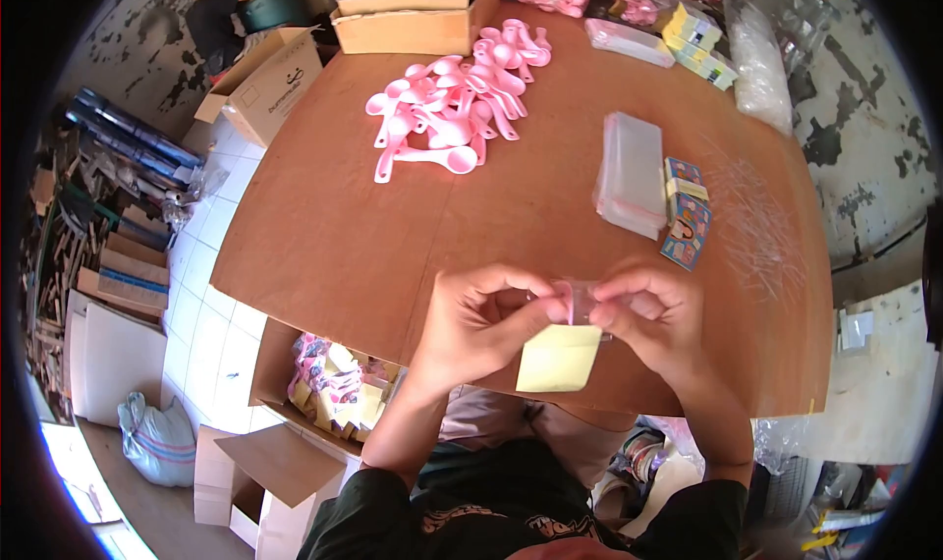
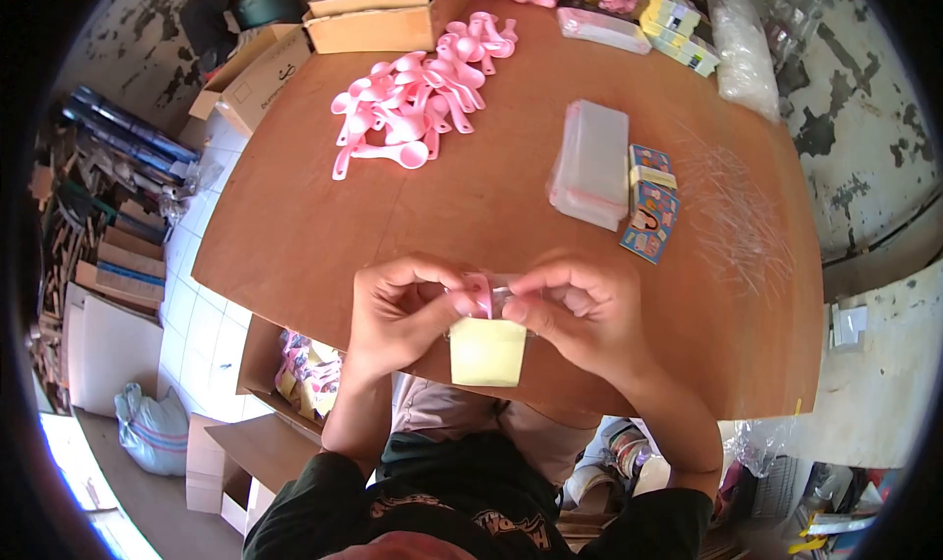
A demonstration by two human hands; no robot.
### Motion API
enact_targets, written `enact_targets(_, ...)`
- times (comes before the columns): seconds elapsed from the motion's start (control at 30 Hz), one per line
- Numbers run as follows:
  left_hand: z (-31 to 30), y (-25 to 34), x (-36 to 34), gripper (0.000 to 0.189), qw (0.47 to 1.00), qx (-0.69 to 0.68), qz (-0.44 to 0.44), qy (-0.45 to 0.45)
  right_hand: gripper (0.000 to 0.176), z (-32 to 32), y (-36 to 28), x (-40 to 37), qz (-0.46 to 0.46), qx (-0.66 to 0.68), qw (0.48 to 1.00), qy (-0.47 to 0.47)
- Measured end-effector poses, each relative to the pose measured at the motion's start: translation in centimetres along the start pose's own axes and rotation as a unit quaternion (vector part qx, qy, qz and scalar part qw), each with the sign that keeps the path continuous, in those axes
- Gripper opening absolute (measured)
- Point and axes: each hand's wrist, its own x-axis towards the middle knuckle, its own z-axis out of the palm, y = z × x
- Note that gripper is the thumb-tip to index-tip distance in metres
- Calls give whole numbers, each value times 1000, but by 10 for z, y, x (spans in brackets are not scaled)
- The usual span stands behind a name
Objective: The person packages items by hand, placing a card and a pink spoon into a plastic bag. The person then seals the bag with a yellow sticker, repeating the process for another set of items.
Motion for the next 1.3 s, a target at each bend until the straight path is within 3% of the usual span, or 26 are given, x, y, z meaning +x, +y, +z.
enact_targets(0.1, -2, 10, -14, 18, 1000, -5, -25, 12, 22, 13, 5, -2, -36, -39, 998, 20)
enact_targets(0.17, -14, 28, -32, 21, 990, 144, -10, -10, 27, 19, -1, -4, -54, -80, 995, -41)
enact_targets(0.2, -23, 36, -46, 23, 988, 152, -36, -19, 34, 21, -3, -8, -9, -17, 998, -56)
enact_targets(0.23, -37, 34, -60, 21, 979, 197, 25, -45, 34, 19, -4, -11, -10, -12, 998, -60)
enact_targets(0.27, -49, 37, -72, 33, 984, 156, 22, -77, 35, 16, -4, -13, 26, -32, 998, -44)
enact_targets(0.33, -78, 46, -92, 29, 972, 177, -13, -153, 31, 4, -8, -13, 110, -91, 990, -5)
enact_targets(0.4, -111, 43, -115, 26, 947, 253, -82, -181, 22, -12, -4, -5, 93, -209, 972, 54)
enact_targets(0.43, -128, 37, -128, 24, 930, 299, -121, -174, 19, -20, -4, 1, 80, -276, 954, 80)
enact_targets(0.47, -141, 34, -139, 24, 903, 355, -205, -134, 19, -29, -3, 8, 83, -276, 954, 83)
enact_targets(0.5, -154, 30, -150, 25, 863, 406, -285, -94, 16, -37, -3, 14, 39, -364, 926, 87)
enact_targets(0.53, -169, 20, -165, 33, 803, 521, -278, -80, 13, -45, -4, 21, -3, -450, 888, 92)
enact_targets(0.57, -178, 9, -185, 39, 753, 623, -198, -74, 13, -54, -2, 26, 1, -453, 886, 98)
enact_targets(0.63, -179, 6, -193, 36, 706, 644, -274, -112, 10, -72, 9, 38, -25, -480, 871, 104)
enact_targets(0.67, -175, 4, -185, 36, 708, 641, -270, -123, 12, -82, 15, 45, -61, -518, 848, 95)
enact_targets(0.73, -141, 16, -155, 29, 839, 371, -363, -162, 13, -96, 22, 55, -87, -560, 819, 91)
enact_targets(0.77, -126, 19, -144, 22, 873, 303, -315, -216, 15, -97, 23, 61, -36, -568, 819, 71)
enact_targets(0.9, -66, 21, -93, 19, 871, 144, -158, -443, 19, -107, 36, 73, 104, -588, 801, 37)
enact_targets(0.93, -56, 19, -84, 19, 869, 145, -155, -446, 19, -109, 37, 76, 103, -591, 799, 41)
enact_targets(1.0, -39, 15, -68, 24, 867, 122, -26, -482, 16, -111, 39, 79, 135, -563, 815, 30)
enact_targets(1.13, -15, 21, -36, 21, 886, 50, 3, -460, 17, -117, 40, 76, 94, -559, 823, 33)
enact_targets(1.17, -13, 22, -33, 20, 893, 46, -47, -446, 13, -117, 41, 74, 72, -548, 832, 42)
enact_targets(1.23, -6, 16, -36, 18, 935, 11, -78, -346, 11, -115, 40, 71, 50, -537, 840, 51)
enact_targets(1.27, 3, 14, -35, 18, 959, 19, -62, -274, 10, -110, 39, 68, -11, -554, 830, 66)
enact_targets(1.3, 8, 11, -36, 23, 967, -34, -128, -217, 9, -105, 37, 65, -73, -569, 815, 80)
